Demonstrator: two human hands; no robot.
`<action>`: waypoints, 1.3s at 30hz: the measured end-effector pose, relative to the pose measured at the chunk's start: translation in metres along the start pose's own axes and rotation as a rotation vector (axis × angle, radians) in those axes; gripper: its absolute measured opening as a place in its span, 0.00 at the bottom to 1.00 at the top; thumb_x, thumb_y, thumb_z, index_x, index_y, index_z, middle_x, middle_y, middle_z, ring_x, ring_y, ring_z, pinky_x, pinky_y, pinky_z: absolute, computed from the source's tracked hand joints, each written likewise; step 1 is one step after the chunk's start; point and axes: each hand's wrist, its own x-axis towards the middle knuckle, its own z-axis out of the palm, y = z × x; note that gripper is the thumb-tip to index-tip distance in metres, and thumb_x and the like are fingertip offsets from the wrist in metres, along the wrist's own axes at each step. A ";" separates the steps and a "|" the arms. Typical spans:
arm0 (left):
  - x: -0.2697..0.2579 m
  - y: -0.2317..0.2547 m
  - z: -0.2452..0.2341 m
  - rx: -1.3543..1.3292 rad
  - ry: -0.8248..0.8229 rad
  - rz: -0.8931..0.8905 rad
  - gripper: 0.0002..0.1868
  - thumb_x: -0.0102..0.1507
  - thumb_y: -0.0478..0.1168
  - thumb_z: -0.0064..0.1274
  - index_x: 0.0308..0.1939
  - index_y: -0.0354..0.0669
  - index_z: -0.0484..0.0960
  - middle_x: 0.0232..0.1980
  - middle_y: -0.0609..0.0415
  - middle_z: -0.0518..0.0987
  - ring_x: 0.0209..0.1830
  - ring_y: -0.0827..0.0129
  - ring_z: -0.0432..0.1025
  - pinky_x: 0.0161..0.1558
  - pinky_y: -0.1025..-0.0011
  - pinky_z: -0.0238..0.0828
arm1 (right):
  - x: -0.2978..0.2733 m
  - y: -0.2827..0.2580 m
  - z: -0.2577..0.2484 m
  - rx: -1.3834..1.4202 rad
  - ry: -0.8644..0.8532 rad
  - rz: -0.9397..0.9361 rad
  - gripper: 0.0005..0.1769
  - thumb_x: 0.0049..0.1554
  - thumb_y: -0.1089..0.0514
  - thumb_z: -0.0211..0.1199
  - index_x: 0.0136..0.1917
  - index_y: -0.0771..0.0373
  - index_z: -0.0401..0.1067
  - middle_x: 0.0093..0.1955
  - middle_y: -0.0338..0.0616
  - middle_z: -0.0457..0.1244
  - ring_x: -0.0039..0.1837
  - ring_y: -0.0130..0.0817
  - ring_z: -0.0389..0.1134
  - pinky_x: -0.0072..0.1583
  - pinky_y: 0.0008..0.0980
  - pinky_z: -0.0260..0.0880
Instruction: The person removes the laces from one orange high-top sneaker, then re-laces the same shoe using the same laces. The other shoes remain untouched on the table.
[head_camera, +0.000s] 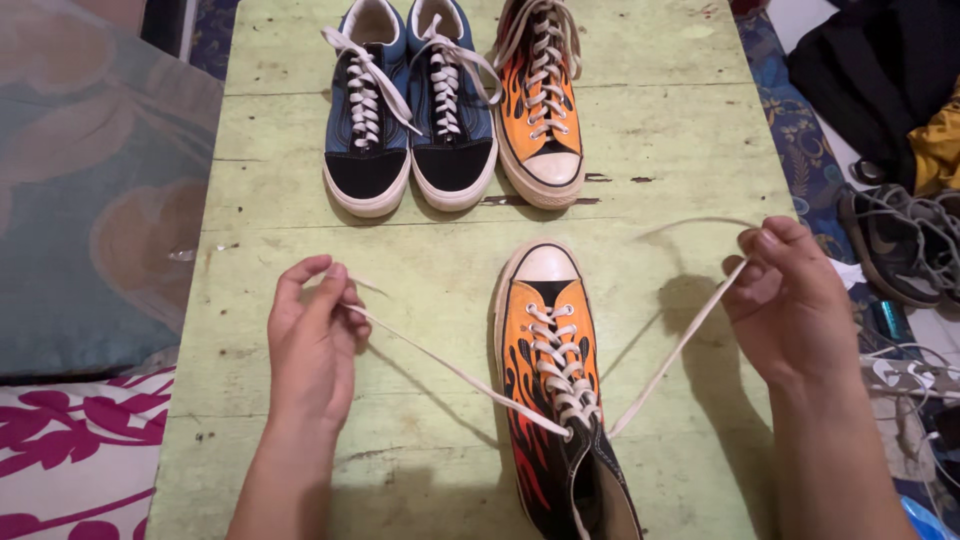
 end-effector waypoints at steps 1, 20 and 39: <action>0.000 0.000 0.002 0.078 0.060 0.014 0.17 0.68 0.41 0.54 0.58 0.44 0.69 0.35 0.58 0.73 0.30 0.77 0.66 0.31 0.77 0.64 | 0.004 -0.001 0.001 -0.177 0.106 -0.018 0.12 0.69 0.61 0.64 0.63 0.60 0.65 0.52 0.40 0.66 0.48 0.25 0.64 0.51 0.24 0.66; -0.083 -0.016 0.041 1.011 -0.487 1.020 0.37 0.57 0.63 0.61 0.61 0.43 0.78 0.46 0.51 0.77 0.42 0.61 0.76 0.37 0.68 0.77 | -0.034 0.050 0.092 -1.227 -0.530 -0.375 0.26 0.63 0.52 0.53 0.72 0.61 0.66 0.79 0.56 0.53 0.78 0.51 0.56 0.73 0.46 0.58; -0.107 -0.013 0.051 0.688 -1.184 0.648 0.22 0.66 0.36 0.61 0.63 0.47 0.72 0.80 0.44 0.70 0.80 0.51 0.70 0.73 0.60 0.73 | -0.027 0.045 0.084 -1.087 -0.287 -0.183 0.26 0.60 0.56 0.55 0.71 0.61 0.66 0.76 0.51 0.55 0.70 0.41 0.63 0.57 0.36 0.73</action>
